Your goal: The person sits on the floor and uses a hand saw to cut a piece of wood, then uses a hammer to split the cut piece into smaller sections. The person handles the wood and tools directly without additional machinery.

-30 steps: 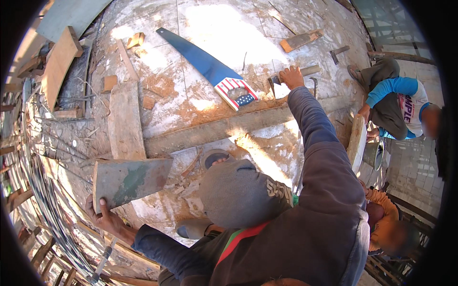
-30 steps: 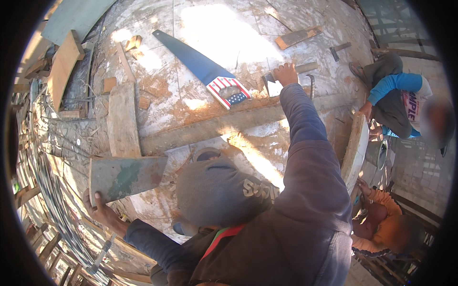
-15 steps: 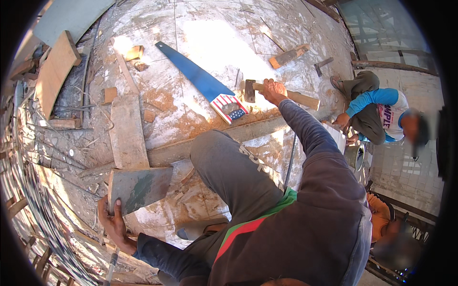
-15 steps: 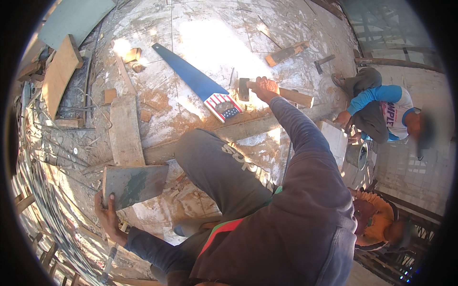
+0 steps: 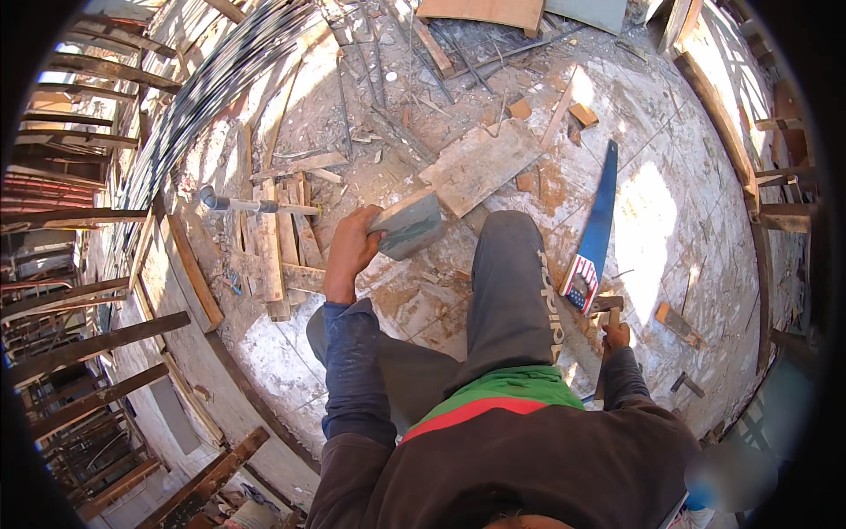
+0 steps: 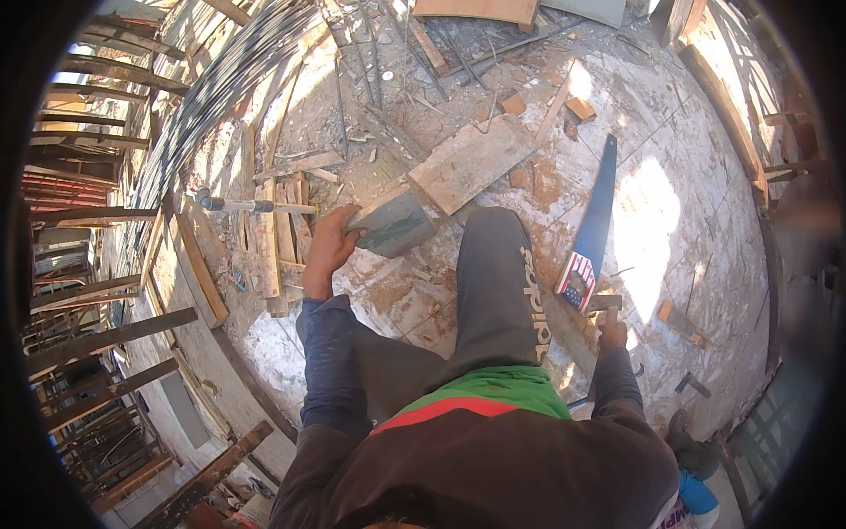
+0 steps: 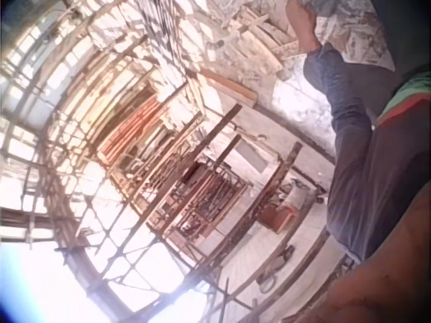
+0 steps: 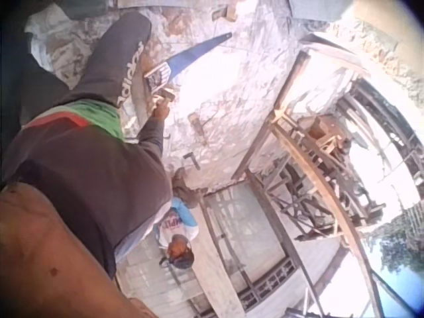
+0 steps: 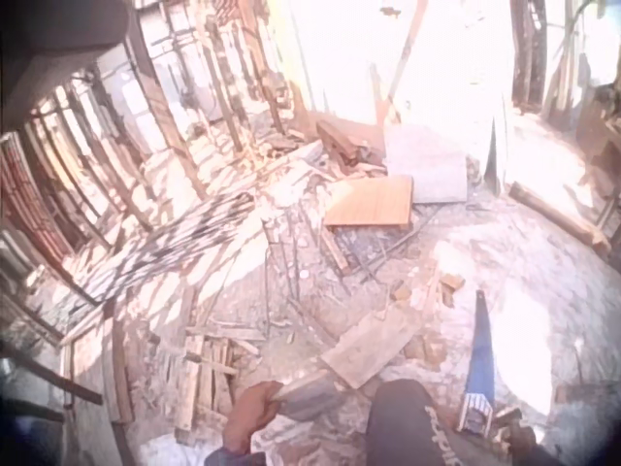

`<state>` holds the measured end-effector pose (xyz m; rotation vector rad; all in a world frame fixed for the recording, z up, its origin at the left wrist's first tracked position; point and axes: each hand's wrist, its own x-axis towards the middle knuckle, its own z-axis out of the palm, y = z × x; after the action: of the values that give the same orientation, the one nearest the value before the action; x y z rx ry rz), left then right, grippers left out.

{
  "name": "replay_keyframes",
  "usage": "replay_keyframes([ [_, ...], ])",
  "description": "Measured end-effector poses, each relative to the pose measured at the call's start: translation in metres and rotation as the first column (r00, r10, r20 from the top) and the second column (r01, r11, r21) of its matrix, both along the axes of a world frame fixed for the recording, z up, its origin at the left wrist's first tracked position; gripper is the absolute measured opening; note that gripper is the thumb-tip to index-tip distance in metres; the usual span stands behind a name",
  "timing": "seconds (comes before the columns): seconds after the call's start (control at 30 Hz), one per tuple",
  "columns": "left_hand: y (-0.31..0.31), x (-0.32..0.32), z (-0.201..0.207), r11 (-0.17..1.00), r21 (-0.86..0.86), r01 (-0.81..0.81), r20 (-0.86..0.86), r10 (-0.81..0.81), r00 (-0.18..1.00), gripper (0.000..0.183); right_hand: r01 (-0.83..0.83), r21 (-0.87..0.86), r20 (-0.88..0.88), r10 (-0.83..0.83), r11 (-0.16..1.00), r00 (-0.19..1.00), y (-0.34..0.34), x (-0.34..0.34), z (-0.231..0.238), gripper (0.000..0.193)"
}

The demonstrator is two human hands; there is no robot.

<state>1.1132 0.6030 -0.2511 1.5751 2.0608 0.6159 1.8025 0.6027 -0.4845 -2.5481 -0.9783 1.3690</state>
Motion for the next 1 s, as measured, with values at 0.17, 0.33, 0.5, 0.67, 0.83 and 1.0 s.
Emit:
replay_keyframes([
  [0.17, -0.013, -0.014, -0.017, 0.995, 0.098, 0.033, -0.031, -0.03, 0.999, 0.04, 0.085, 0.407, 0.094, -0.134, 0.909, 0.986, -0.008, -0.023, 0.002, 0.031],
  [0.33, -0.016, -0.039, -0.029, 0.983, 0.177, 0.047, -0.051, -0.038, 0.998, 0.042, 0.239, 0.598, -0.101, -0.224, 0.765, 0.969, -0.016, -0.092, 0.112, 0.028],
  [0.5, -0.003, -0.054, -0.025, 0.98, 0.175, 0.092, -0.006, -0.092, 0.996, 0.038, 0.473, 0.683, -0.455, -0.182, 0.556, 0.872, -0.071, -0.121, 0.204, 0.039],
  [0.67, -0.014, -0.079, -0.054, 0.968, 0.247, 0.049, 0.054, -0.064, 0.996, 0.032, 0.598, 0.567, -0.565, -0.261, 0.567, 0.783, -0.126, -0.175, 0.291, 0.029],
  [0.83, -0.028, -0.065, -0.057, 0.958, 0.283, 0.046, 0.197, -0.105, 0.975, 0.031, 0.479, 0.725, -0.427, -0.223, 0.495, 0.876, -0.181, -0.197, 0.327, 0.032],
  [1.0, -0.03, -0.076, -0.071, 0.898, 0.432, 0.083, 0.084, -0.132, 0.988, 0.029, 0.485, 0.843, -0.484, -0.065, 0.233, 0.873, -0.171, -0.249, 0.41, 0.032],
])
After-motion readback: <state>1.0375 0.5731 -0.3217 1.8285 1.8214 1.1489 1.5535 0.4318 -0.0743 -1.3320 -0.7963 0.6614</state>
